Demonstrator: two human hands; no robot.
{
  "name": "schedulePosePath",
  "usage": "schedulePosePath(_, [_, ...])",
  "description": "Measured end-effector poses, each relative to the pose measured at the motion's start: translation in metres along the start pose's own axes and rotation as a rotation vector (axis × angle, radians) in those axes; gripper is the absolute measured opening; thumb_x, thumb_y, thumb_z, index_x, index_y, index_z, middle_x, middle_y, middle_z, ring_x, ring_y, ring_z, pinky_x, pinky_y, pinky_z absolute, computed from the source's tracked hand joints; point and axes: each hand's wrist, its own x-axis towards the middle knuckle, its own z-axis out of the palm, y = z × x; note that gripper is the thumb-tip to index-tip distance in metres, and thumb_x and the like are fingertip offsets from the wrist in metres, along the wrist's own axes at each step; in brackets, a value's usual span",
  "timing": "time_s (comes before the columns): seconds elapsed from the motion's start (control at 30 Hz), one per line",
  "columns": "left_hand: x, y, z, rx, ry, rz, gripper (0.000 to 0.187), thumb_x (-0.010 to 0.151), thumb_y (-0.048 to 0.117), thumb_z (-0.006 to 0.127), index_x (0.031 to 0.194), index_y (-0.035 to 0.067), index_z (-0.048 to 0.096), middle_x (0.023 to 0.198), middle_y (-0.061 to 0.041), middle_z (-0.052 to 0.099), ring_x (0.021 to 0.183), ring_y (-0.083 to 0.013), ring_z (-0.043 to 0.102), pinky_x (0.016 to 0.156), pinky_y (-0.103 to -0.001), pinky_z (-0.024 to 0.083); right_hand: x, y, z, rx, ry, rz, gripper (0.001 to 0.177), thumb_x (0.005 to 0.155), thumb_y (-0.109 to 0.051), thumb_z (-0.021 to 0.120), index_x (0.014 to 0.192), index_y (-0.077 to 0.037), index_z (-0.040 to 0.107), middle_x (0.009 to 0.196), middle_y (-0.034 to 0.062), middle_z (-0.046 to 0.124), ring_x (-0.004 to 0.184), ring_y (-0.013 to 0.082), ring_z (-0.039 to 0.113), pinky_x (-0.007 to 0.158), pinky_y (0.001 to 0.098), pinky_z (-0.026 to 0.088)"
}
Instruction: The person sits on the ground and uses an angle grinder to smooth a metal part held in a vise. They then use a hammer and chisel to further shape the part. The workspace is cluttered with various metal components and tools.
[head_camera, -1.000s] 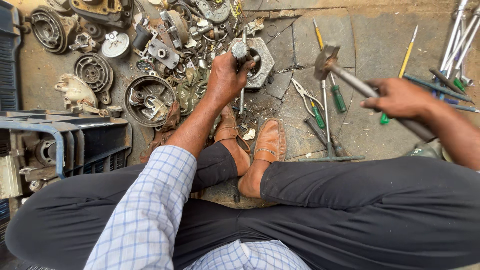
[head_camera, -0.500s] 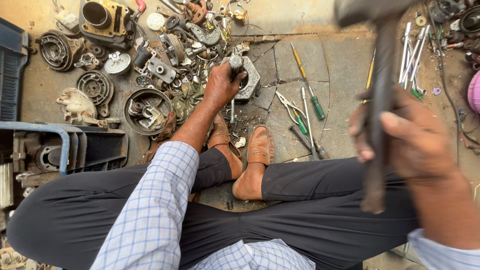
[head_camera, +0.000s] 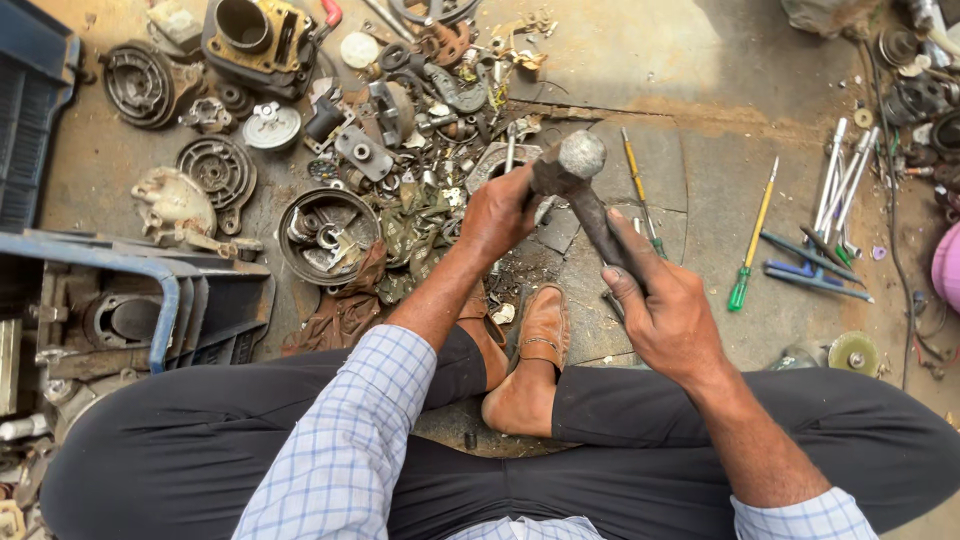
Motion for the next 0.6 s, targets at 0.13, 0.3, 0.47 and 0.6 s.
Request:
schedulePosePath(0.13, [-0.004,0.001,-0.003,0.034,-0.054,-0.093,0.024,0.093,0.006,0.07,0.115,0.012,0.063,0.08,-0.008,0.07,0.067,-0.0254,0.073,0.062,-0.039,0.062,0.004,0.001,0.005,-0.042,-0.017,0.015,0.058,0.098,-0.012,0.067,0.154,-0.014,0.051,0.081,0.0176,0.072,0.066,0.0168,0.065,0.063,0.0349,0.052])
schedulePosePath(0.3, [-0.002,-0.001,0.007,-0.033,0.064,-0.044,0.023,0.089,0.008,0.07,0.111,0.012,0.067,0.087,-0.006,0.071,0.071,-0.0226,0.072,0.065,-0.039,0.062,0.002,0.004,0.01,-0.041,-0.006,-0.013,0.058,0.099,-0.012,0.066,0.155,-0.012,0.05,0.082,0.0148,0.072,0.063,0.0152,0.063,0.061,0.0338,0.051])
schedulePosePath(0.47, [0.013,-0.023,0.05,-0.315,0.253,0.167,0.018,0.104,0.026,0.066,0.112,0.01,0.07,0.102,-0.008,0.073,0.086,-0.0194,0.074,0.074,-0.037,0.063,-0.005,0.012,0.016,-0.001,-0.035,0.101,0.059,0.099,-0.011,0.061,0.156,-0.01,0.046,0.077,0.0072,0.072,0.059,0.0108,0.062,0.053,0.0304,0.05])
schedulePosePath(0.6, [0.011,-0.032,0.075,-0.342,0.093,-0.08,0.034,0.101,0.038,0.067,0.075,0.017,0.064,0.062,0.003,0.063,0.053,-0.0083,0.062,0.047,-0.031,0.052,-0.015,0.025,0.023,0.083,-0.038,0.192,0.062,0.1,-0.01,0.057,0.159,-0.011,0.04,0.072,0.0055,0.067,0.054,0.01,0.059,0.047,0.0276,0.05])
